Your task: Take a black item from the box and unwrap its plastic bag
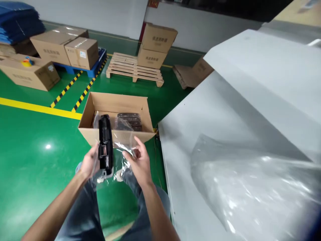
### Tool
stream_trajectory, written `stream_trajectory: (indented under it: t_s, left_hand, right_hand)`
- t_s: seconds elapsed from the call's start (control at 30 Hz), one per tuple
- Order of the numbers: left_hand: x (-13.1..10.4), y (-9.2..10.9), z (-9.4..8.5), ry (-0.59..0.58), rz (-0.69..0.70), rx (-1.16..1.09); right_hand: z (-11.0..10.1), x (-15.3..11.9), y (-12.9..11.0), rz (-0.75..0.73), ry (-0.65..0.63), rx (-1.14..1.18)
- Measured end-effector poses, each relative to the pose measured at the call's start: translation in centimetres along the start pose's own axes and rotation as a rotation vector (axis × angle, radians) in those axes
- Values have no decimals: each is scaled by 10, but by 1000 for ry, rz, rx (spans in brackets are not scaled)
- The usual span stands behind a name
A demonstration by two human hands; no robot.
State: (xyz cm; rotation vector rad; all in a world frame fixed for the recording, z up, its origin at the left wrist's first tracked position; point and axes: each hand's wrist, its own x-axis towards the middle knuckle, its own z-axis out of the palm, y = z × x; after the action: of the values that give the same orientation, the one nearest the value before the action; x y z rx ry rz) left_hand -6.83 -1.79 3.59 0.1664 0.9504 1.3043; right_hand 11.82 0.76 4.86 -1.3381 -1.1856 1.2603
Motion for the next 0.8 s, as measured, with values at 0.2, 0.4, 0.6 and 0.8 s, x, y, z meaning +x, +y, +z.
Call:
stream_trajectory:
  t_s: [0.2,0.4,0.6,0.8]
  left_hand:
    - [168,67,19,12,180,-106]
    - [310,91,2,41,171,175]
    - [400,82,-46,210,59,484]
    - [431,58,-91,212,5,549]
  right_hand:
    - [53,167,-7,-332,-62,-279]
    - [90,295,45,-442,-140,-480]
    - [105,360,117,-190,-242,-713]
    - [108,380,165,88,-456,-997]
